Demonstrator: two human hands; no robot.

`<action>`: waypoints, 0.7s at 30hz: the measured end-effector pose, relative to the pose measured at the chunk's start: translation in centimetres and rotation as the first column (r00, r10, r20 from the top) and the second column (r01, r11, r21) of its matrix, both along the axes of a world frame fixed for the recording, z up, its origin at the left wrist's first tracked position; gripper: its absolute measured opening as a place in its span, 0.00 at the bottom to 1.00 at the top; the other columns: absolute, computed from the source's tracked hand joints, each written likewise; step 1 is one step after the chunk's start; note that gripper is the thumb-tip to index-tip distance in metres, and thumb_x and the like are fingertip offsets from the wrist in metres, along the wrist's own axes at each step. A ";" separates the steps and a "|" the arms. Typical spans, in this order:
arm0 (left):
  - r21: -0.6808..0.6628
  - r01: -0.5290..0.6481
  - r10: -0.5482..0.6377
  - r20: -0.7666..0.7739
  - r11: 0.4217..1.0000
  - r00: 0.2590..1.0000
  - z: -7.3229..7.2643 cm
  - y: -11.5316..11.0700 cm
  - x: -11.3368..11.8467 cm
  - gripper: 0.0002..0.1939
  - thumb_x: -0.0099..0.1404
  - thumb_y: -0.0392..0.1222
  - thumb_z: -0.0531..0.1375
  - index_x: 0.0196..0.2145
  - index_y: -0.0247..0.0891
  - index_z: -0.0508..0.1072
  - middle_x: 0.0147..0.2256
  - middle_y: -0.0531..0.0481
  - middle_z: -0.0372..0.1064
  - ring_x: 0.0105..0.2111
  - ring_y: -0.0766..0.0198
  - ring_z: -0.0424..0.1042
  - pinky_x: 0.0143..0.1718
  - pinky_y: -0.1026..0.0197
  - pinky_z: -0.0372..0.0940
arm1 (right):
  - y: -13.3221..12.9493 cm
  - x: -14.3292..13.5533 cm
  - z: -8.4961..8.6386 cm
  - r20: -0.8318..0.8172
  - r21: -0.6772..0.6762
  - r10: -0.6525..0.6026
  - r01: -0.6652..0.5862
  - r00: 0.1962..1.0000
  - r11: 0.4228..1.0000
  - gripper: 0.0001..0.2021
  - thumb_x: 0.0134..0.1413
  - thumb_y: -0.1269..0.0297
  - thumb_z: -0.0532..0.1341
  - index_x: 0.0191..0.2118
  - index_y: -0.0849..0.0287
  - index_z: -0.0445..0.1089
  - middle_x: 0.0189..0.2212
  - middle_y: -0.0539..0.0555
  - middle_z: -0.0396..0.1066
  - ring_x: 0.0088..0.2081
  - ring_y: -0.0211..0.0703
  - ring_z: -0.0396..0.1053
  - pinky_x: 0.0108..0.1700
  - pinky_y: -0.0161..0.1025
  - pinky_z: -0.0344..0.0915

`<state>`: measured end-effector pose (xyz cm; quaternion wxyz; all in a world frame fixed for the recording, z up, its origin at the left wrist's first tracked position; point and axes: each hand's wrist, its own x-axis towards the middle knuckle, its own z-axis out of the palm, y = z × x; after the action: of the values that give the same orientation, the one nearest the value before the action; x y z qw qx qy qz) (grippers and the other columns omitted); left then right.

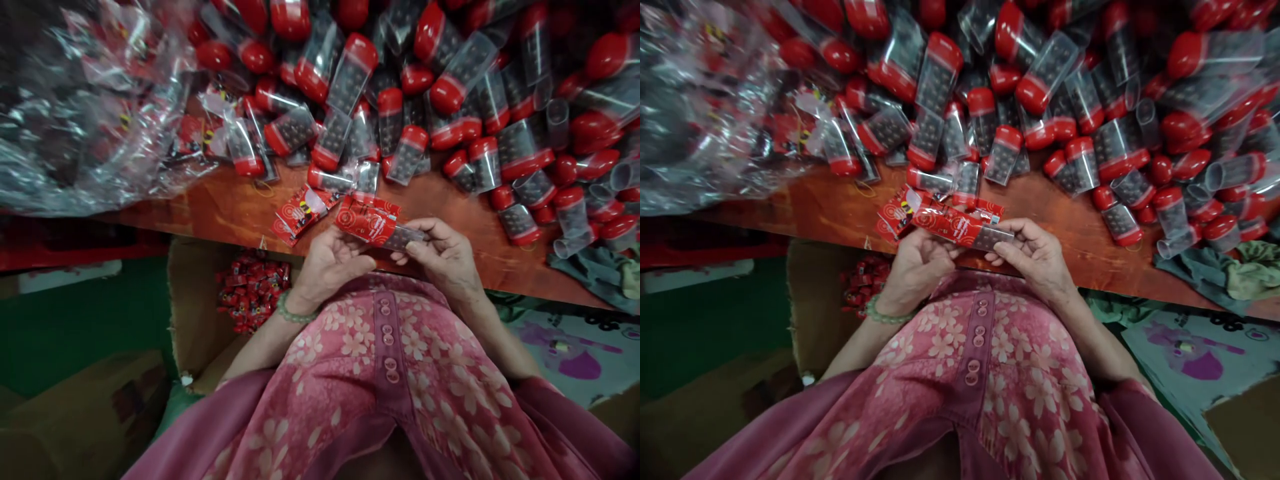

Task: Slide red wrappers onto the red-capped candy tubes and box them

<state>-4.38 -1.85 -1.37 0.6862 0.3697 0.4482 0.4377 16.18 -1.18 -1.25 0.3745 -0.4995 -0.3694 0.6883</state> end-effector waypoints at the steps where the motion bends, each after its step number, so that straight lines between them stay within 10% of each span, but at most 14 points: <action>1: -0.051 -0.040 0.042 0.036 0.998 0.998 -0.2 -0.1 0.4 0.28 0.57 0.60 0.72 0.47 0.38 0.79 0.46 0.43 0.81 0.48 0.56 0.81 0.54 0.55 0.73 | 0.1 -0.5 -0.1 -0.028 0.004 -0.005 0.005 1.000 1.000 0.18 0.53 0.53 0.73 0.44 0.56 0.72 0.32 0.49 0.80 0.31 0.39 0.81 0.38 0.37 0.80; 13: -0.127 -0.254 0.266 0.086 0.959 0.960 -1.9 1.5 1.7 0.18 0.55 0.57 0.74 0.35 0.41 0.84 0.36 0.49 0.83 0.38 0.59 0.81 0.48 0.55 0.75 | 0.4 -3.2 -0.8 0.017 0.093 -0.066 0.064 0.998 0.994 0.15 0.53 0.55 0.74 0.41 0.55 0.73 0.33 0.49 0.82 0.32 0.39 0.82 0.38 0.37 0.81; 21: -0.172 -0.048 0.078 0.170 0.984 0.982 -1.7 1.5 2.3 0.22 0.60 0.59 0.70 0.32 0.35 0.81 0.23 0.53 0.69 0.23 0.70 0.66 0.27 0.64 0.67 | 1.4 -3.0 -1.0 -0.225 -0.063 -0.007 -0.007 0.974 0.998 0.16 0.53 0.56 0.74 0.40 0.56 0.69 0.32 0.48 0.82 0.31 0.38 0.82 0.35 0.35 0.80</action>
<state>-2.07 -0.39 -3.02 0.7376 0.2561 0.4324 0.4510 13.18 0.22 -2.28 0.3981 -0.4298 -0.3025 0.7518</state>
